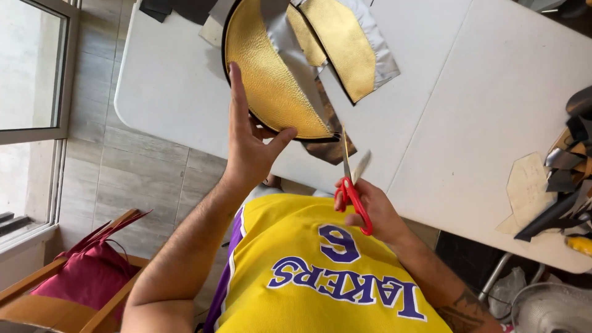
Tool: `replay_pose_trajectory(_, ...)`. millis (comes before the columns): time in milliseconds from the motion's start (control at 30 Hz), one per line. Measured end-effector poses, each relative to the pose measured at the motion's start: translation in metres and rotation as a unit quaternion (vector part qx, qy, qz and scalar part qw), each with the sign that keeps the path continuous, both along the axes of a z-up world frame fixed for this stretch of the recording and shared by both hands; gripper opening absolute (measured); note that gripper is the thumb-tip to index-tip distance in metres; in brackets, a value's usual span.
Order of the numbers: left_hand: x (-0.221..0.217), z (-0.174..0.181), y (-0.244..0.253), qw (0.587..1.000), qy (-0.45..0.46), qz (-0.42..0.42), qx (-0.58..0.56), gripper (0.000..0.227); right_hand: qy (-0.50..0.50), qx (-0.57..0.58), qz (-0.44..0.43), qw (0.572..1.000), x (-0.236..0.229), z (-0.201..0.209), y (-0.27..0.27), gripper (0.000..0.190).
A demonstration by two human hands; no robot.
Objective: Cutting leather patterns with scissors and applying adhesive tape to the edges for assembly.
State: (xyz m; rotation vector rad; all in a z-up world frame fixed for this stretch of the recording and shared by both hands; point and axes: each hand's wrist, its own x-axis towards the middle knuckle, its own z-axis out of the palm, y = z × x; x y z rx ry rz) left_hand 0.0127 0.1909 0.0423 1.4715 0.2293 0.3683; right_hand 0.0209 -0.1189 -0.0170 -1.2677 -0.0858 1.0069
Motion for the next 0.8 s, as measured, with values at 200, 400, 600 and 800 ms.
replay_pose_trajectory(200,-0.007,0.017,0.025,0.999,-0.024,-0.033,0.020,0.120,-0.077,-0.112,0.016,0.991,0.011,0.044,0.065,0.068)
replay_pose_trajectory(400,-0.018,0.023,0.033,0.997,-0.022,-0.042,0.063,0.118,-0.116,-0.171,0.054,0.977,0.013,0.068,0.078,0.056)
replay_pose_trajectory(600,-0.019,0.029,0.031,0.982,0.035,-0.081,0.165,0.114,-0.188,-0.205,0.086,0.957,0.022,0.100,0.077,0.047)
replay_pose_trajectory(800,-0.014,0.026,0.013,0.985,0.022,-0.079,0.152,0.115,-0.244,-0.248,0.114,0.931,0.022,0.095,0.048,0.042)
